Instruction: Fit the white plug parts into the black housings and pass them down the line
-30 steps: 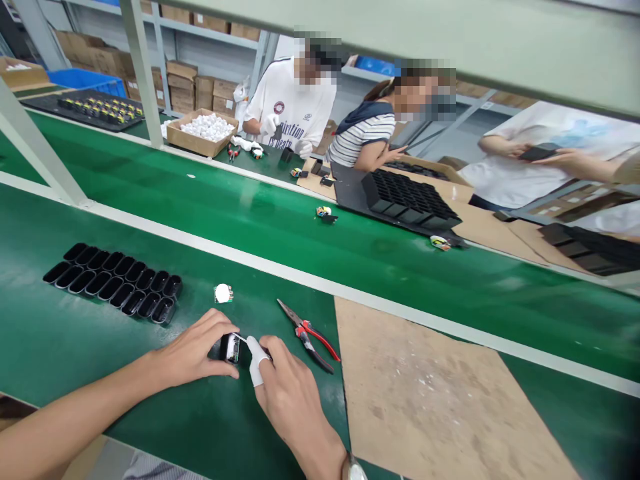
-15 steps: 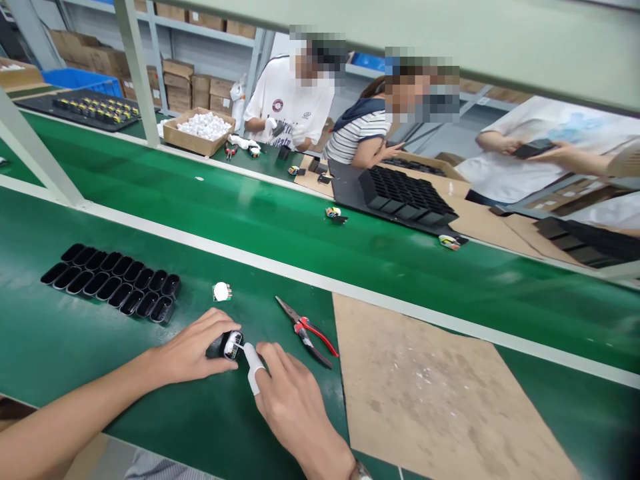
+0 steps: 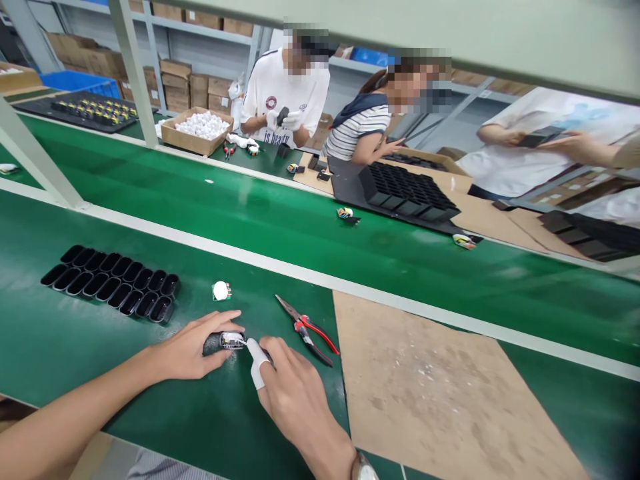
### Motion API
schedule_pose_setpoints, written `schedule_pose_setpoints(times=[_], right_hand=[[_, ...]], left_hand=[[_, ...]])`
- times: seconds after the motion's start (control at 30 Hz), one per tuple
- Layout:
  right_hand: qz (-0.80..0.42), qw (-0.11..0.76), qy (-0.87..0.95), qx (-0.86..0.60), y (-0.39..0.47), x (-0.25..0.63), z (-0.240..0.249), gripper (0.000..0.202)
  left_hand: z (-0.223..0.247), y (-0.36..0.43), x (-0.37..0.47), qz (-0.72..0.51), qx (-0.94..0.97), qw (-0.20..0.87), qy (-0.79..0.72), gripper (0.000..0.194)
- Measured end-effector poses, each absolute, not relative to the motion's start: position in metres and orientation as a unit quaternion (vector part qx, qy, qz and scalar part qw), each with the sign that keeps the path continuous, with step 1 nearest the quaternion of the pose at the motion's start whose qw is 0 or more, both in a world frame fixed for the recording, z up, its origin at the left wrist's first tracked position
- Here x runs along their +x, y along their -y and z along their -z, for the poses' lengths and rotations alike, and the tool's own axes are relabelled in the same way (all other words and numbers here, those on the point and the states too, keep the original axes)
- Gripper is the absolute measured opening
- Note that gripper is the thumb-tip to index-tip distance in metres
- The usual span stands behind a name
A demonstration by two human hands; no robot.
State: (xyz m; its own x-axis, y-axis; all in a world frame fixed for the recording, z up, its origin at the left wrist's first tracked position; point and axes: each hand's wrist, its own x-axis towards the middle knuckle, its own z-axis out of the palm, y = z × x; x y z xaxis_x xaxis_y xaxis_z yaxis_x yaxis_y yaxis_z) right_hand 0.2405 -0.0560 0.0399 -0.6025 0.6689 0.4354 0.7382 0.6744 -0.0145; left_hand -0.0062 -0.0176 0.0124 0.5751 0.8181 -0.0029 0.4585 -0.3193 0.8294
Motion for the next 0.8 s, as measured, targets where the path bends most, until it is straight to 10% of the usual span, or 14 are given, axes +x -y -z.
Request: schedule_pose_setpoints(times=[0.8], right_hand=[[0.071, 0.217, 0.912, -0.340, 0.033, 0.252, -0.044, 0.024]], left_hand=[[-0.007, 0.018, -0.008, -0.215, 0.776, 0.443, -0.394, 0.080]])
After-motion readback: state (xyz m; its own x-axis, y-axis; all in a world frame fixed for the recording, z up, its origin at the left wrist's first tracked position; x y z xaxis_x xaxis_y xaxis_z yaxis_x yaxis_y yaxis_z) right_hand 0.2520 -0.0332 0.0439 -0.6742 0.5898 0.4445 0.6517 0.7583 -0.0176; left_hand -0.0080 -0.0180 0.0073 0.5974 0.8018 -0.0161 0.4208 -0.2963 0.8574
